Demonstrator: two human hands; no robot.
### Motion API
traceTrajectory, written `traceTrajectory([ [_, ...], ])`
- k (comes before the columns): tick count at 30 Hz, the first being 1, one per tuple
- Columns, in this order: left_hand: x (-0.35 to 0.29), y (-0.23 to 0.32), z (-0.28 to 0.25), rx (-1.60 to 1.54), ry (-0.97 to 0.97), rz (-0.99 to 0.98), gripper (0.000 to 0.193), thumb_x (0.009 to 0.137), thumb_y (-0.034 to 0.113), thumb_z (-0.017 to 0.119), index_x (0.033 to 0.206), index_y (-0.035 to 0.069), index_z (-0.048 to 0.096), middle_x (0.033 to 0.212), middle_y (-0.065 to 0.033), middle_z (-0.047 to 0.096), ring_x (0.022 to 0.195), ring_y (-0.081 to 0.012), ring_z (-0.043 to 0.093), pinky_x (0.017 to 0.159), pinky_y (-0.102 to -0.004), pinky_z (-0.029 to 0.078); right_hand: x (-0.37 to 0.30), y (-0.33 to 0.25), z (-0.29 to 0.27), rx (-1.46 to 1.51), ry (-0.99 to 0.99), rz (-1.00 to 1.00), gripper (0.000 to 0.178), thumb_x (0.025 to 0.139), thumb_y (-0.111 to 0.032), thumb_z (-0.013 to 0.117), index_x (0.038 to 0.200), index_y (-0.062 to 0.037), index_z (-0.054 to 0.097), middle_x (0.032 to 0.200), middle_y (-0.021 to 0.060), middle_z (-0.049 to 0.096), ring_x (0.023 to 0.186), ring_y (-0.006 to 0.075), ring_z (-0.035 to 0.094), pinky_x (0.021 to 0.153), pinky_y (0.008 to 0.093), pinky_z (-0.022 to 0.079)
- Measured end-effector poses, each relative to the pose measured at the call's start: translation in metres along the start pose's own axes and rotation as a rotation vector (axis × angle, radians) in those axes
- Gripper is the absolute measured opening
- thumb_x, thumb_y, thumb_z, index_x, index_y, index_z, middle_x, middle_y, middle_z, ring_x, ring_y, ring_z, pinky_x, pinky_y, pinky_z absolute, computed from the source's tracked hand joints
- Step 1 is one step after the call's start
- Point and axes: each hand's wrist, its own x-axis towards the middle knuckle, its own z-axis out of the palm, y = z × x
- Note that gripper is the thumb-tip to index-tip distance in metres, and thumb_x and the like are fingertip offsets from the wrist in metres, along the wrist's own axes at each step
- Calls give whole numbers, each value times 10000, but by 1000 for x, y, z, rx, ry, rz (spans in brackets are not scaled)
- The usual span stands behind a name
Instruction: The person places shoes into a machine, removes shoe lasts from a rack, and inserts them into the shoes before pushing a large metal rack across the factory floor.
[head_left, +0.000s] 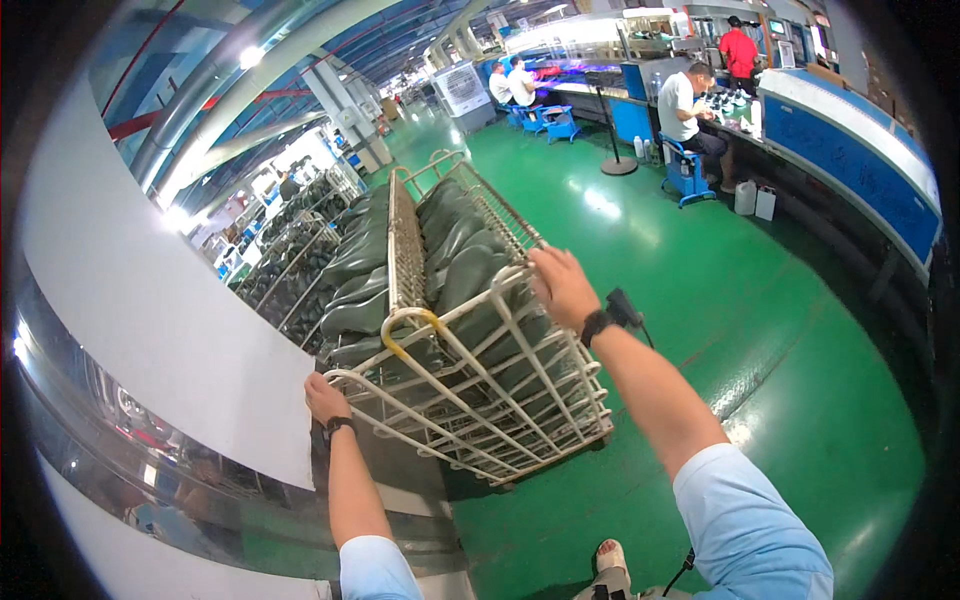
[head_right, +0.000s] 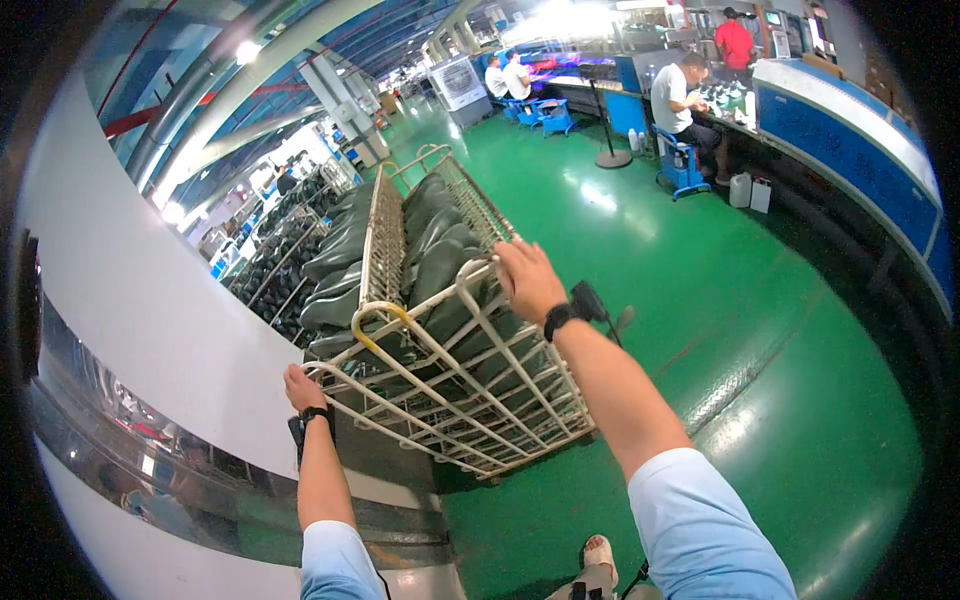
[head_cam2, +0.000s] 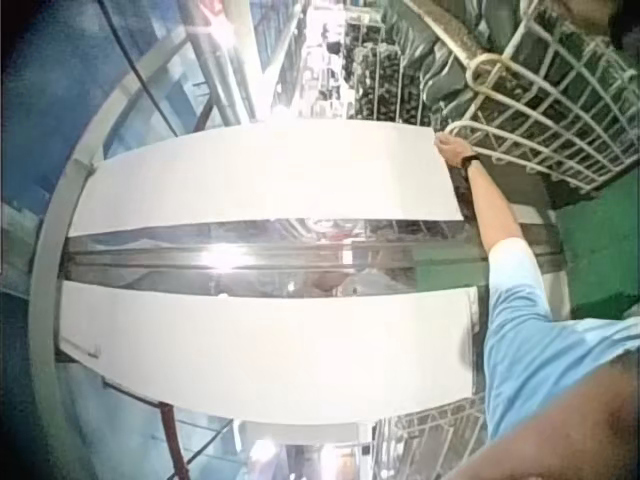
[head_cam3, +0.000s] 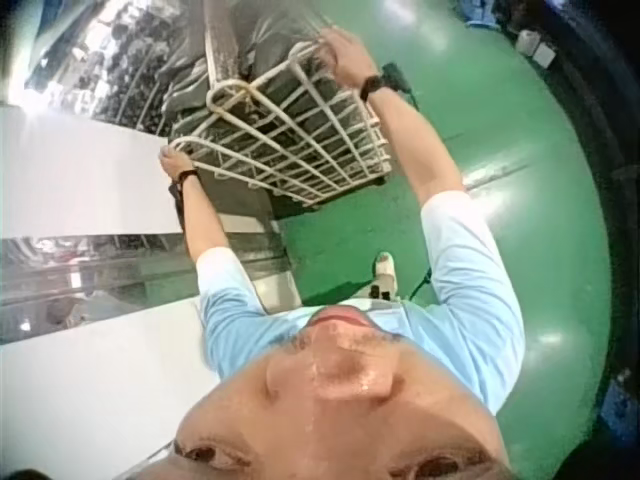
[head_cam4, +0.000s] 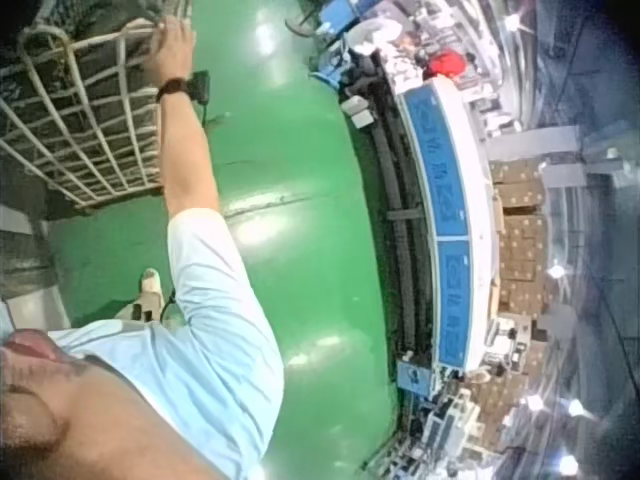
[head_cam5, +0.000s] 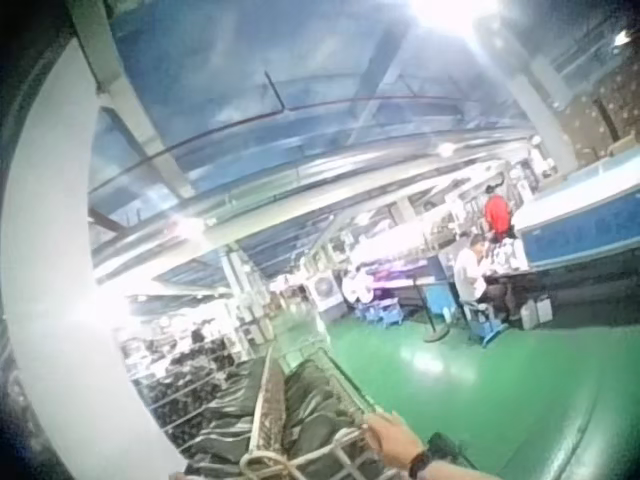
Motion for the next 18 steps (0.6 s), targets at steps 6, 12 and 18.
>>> traceTrajectory([
  [6, -217, -16, -82, 231, -664, -360, 368, 933, 287, 509, 1103, -19, 622, 1043, -263, 637, 976, -432, 613, 866, -508, 478, -283, -8, -133, 212, -945, 660, 374, 945, -375, 498, 1124, -72, 626, 999, 176, 694, 900, 367, 653, 837, 470, 503],
  [12, -633, 50, -291, 387, -2055, 650, 234, 860, 193, 540, 913, 22, 692, 957, -224, 663, 954, -380, 638, 823, -509, 501, -707, -9, -390, -335, -1596, 1213, 457, 936, -418, 471, 1246, -98, 574, 1198, 153, 643, 1067, 347, 629, 896, 433, 502],
  [18, -792, 189, -415, 389, -1783, -678, 279, 875, 262, 533, 904, 36, 695, 976, -222, 667, 981, -379, 634, 842, -511, 493, -757, -54, -450, -269, -1101, 1181, 384, 939, -425, 417, 1061, -147, 653, 1103, 123, 676, 1025, 318, 643, 864, 421, 512],
])
